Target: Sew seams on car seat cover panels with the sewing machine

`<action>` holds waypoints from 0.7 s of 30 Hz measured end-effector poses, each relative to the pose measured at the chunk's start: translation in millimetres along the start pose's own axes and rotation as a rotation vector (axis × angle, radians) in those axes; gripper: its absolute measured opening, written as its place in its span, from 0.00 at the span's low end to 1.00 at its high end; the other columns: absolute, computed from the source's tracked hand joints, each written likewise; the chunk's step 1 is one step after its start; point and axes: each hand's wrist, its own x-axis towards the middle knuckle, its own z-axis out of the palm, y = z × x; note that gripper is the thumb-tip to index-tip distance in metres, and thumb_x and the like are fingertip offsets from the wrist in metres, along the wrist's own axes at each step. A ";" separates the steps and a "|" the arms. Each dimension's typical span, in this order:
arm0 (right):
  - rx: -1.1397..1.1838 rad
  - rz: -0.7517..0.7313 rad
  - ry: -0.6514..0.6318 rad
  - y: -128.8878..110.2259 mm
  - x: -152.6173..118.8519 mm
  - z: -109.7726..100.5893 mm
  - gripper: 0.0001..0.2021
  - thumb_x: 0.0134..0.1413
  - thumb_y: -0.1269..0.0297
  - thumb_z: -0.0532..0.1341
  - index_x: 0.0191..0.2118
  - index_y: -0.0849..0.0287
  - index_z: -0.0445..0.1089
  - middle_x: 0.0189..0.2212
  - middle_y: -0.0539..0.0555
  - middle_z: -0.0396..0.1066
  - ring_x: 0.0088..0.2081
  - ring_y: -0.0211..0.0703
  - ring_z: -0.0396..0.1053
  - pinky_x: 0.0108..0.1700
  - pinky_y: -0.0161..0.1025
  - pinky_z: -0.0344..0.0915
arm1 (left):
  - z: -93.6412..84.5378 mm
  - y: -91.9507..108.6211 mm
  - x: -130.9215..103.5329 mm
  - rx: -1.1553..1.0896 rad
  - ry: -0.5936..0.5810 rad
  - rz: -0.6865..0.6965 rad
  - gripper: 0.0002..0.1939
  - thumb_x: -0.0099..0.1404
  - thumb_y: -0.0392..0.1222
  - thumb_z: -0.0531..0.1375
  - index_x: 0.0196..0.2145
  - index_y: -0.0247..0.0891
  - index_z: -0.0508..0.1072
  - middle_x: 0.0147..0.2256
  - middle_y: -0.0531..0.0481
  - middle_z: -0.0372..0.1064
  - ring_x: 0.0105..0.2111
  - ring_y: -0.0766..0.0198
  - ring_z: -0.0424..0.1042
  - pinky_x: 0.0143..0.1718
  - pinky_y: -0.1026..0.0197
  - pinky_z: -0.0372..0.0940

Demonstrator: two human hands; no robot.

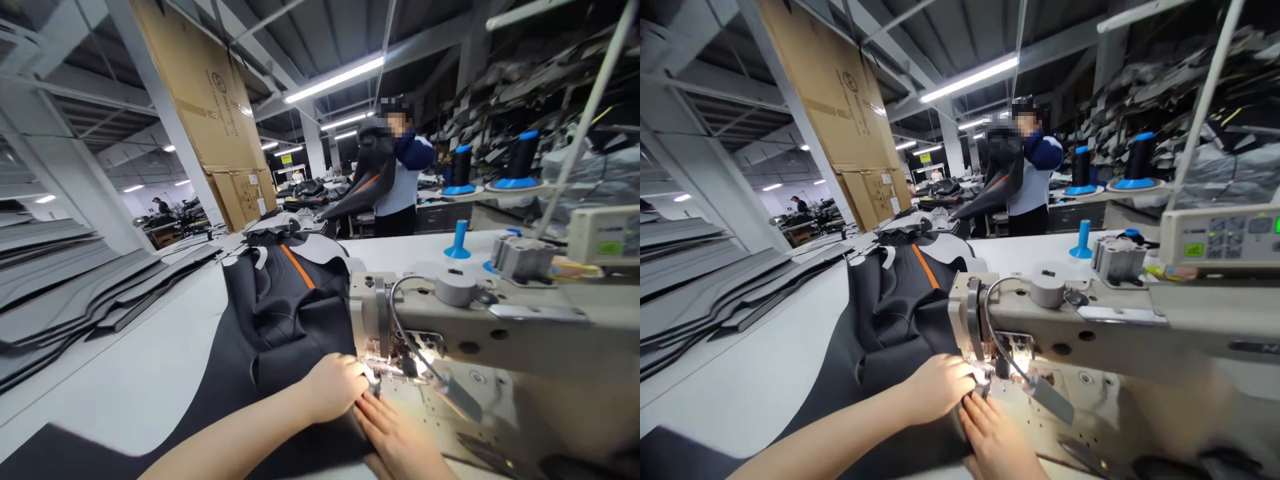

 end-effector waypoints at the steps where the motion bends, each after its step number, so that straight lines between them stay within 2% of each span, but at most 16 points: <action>1: -0.025 0.049 0.033 -5.2 -0.6 -2.3 0.28 0.46 0.71 0.56 0.56 0.68 0.63 0.55 0.64 0.62 0.55 0.55 0.62 0.52 0.48 0.66 | 0.5 0.2 -1.2 -0.009 -0.001 0.007 0.05 0.66 0.36 0.54 0.33 0.36 0.68 0.36 0.48 0.70 0.38 0.62 0.69 0.35 0.63 0.62; 4: -0.010 0.166 0.140 -12.9 -2.3 -9.3 0.23 0.50 0.78 0.53 0.53 0.68 0.66 0.51 0.64 0.67 0.52 0.50 0.65 0.52 0.44 0.66 | 3.9 2.0 -3.4 -0.026 0.020 0.016 0.08 0.68 0.35 0.51 0.35 0.34 0.69 0.40 0.44 0.69 0.44 0.60 0.68 0.40 0.61 0.62; 6: 0.053 0.205 0.156 -9.5 -3.5 -13.0 0.19 0.51 0.81 0.50 0.47 0.67 0.69 0.44 0.62 0.72 0.46 0.45 0.70 0.52 0.41 0.66 | 6.7 1.5 -4.5 -0.037 0.029 -0.004 0.09 0.69 0.35 0.50 0.37 0.34 0.69 0.41 0.44 0.69 0.46 0.59 0.67 0.43 0.60 0.62; 8: 0.125 0.234 0.135 -2.3 -5.6 -15.6 0.17 0.52 0.80 0.50 0.43 0.64 0.71 0.40 0.58 0.74 0.42 0.42 0.72 0.56 0.43 0.62 | 8.1 -1.2 -5.7 -0.052 0.034 -0.026 0.09 0.69 0.35 0.50 0.38 0.34 0.70 0.43 0.45 0.69 0.47 0.59 0.66 0.45 0.59 0.62; 10: 0.194 0.238 0.101 3.9 -8.9 -17.0 0.17 0.53 0.77 0.49 0.44 0.61 0.71 0.42 0.56 0.74 0.44 0.42 0.71 0.57 0.45 0.61 | 7.7 -5.1 -6.2 -0.062 0.042 -0.036 0.10 0.69 0.34 0.49 0.39 0.34 0.70 0.44 0.46 0.69 0.48 0.59 0.66 0.47 0.60 0.62; 12: 0.229 0.219 0.052 6.1 -12.2 -16.1 0.19 0.54 0.75 0.49 0.49 0.61 0.69 0.48 0.56 0.71 0.50 0.44 0.68 0.55 0.44 0.64 | 6.2 -8.5 -5.1 -0.069 0.048 -0.001 0.12 0.70 0.34 0.48 0.39 0.34 0.70 0.44 0.47 0.70 0.47 0.60 0.66 0.47 0.60 0.61; 16: 0.152 0.151 0.004 -2.8 -12.8 -9.2 0.23 0.55 0.75 0.49 0.57 0.64 0.61 0.56 0.59 0.63 0.58 0.47 0.59 0.57 0.49 0.62 | 6.7 -10.2 3.4 -0.079 0.036 0.101 0.11 0.69 0.34 0.49 0.42 0.34 0.70 0.42 0.49 0.71 0.45 0.62 0.67 0.47 0.60 0.61; 18: 0.061 0.157 0.050 -10.3 -9.8 -6.7 0.24 0.54 0.77 0.49 0.57 0.67 0.61 0.56 0.63 0.62 0.59 0.50 0.57 0.58 0.49 0.61 | 10.7 -9.5 9.2 -0.055 0.035 0.049 0.10 0.68 0.34 0.50 0.42 0.35 0.71 0.39 0.50 0.72 0.43 0.61 0.68 0.49 0.58 0.60; 21: -0.087 0.210 0.114 -19.2 -5.7 -6.2 0.22 0.50 0.78 0.51 0.52 0.72 0.66 0.50 0.68 0.67 0.54 0.56 0.62 0.54 0.50 0.64 | 19.3 -9.6 16.4 0.009 0.073 -0.068 0.10 0.68 0.34 0.52 0.39 0.36 0.72 0.37 0.50 0.73 0.43 0.59 0.68 0.53 0.51 0.56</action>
